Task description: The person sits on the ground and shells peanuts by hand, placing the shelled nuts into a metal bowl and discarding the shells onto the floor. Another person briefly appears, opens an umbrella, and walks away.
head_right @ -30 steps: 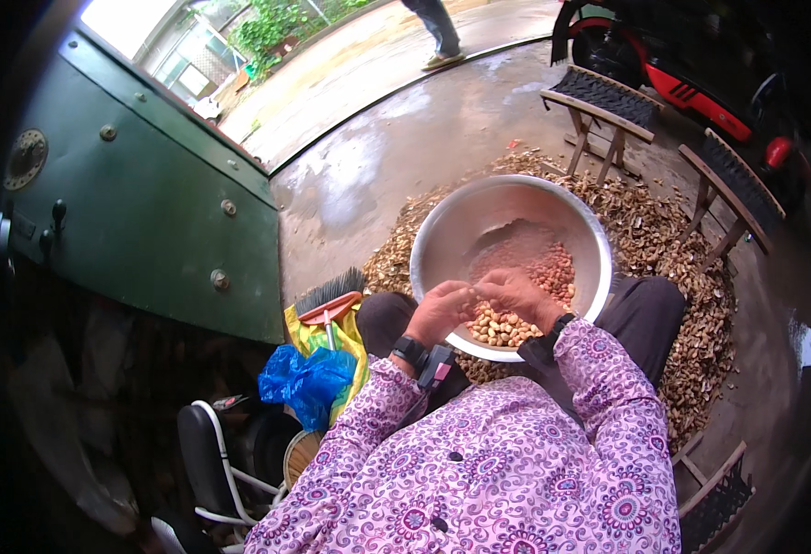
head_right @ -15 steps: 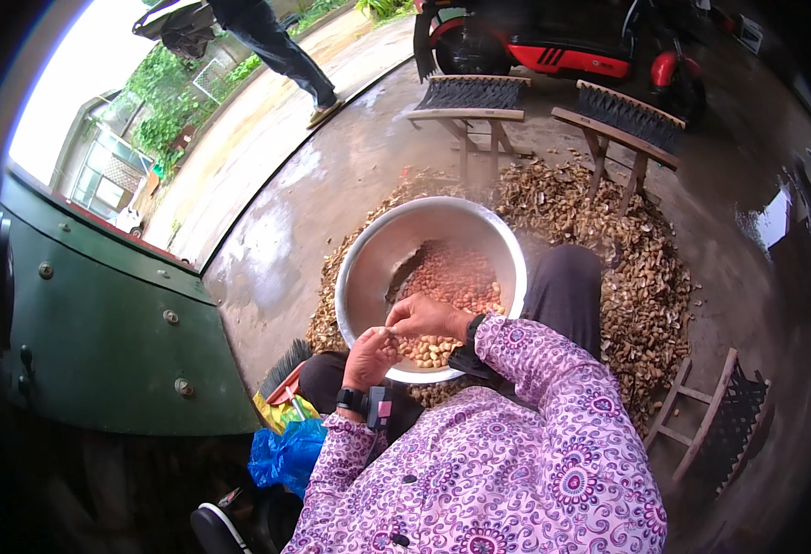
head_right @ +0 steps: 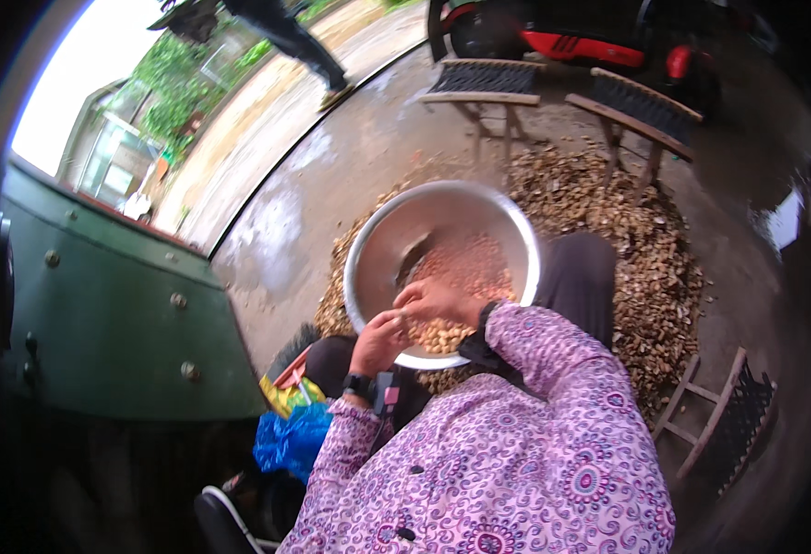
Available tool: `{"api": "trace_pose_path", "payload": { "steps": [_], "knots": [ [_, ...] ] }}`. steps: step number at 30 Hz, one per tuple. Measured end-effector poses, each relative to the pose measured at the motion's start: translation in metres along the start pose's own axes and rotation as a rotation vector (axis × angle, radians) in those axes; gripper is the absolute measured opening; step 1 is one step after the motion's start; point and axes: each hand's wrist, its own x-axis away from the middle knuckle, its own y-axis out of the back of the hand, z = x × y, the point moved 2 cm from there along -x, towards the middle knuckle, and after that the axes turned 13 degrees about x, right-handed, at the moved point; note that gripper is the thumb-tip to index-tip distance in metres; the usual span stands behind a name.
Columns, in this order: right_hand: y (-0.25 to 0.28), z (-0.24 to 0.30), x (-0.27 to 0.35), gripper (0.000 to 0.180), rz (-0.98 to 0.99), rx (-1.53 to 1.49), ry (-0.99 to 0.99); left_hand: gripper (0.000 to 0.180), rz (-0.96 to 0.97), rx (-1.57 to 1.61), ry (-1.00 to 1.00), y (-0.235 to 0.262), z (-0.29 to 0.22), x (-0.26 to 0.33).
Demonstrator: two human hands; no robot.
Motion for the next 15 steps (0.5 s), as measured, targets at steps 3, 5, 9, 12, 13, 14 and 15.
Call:
{"api": "trace_pose_path", "payload": {
  "steps": [3,5,9,12,13,14,15],
  "knots": [
    [0.009,-0.004,0.005,0.026,-0.068,-0.003,-0.024,0.014,-0.017,-0.027,0.011,-0.01,0.004,-0.007],
    [0.008,-0.004,0.005,0.025,-0.041,-0.034,-0.055,0.012,-0.023,-0.02,0.006,-0.01,0.004,-0.005],
    [0.005,0.008,0.01,0.041,0.054,-0.065,-0.129,0.012,-0.053,-0.04,-0.038,-0.01,0.002,-0.002],
    [-0.003,0.004,0.01,0.044,0.121,-0.191,-0.211,0.012,-0.064,-0.045,-0.057,-0.009,0.002,-0.002],
    [-0.006,0.004,0.011,0.045,0.167,-0.268,-0.245,0.011,-0.063,-0.067,-0.057,-0.01,0.002,-0.002],
    [-0.009,-0.004,0.008,0.05,0.239,-0.162,-0.205,0.011,-0.064,-0.065,-0.058,-0.01,0.002,-0.001],
    [-0.012,-0.005,0.009,0.05,0.242,-0.161,-0.207,0.01,-0.057,-0.07,-0.063,-0.012,0.002,-0.001]
  ]
}}
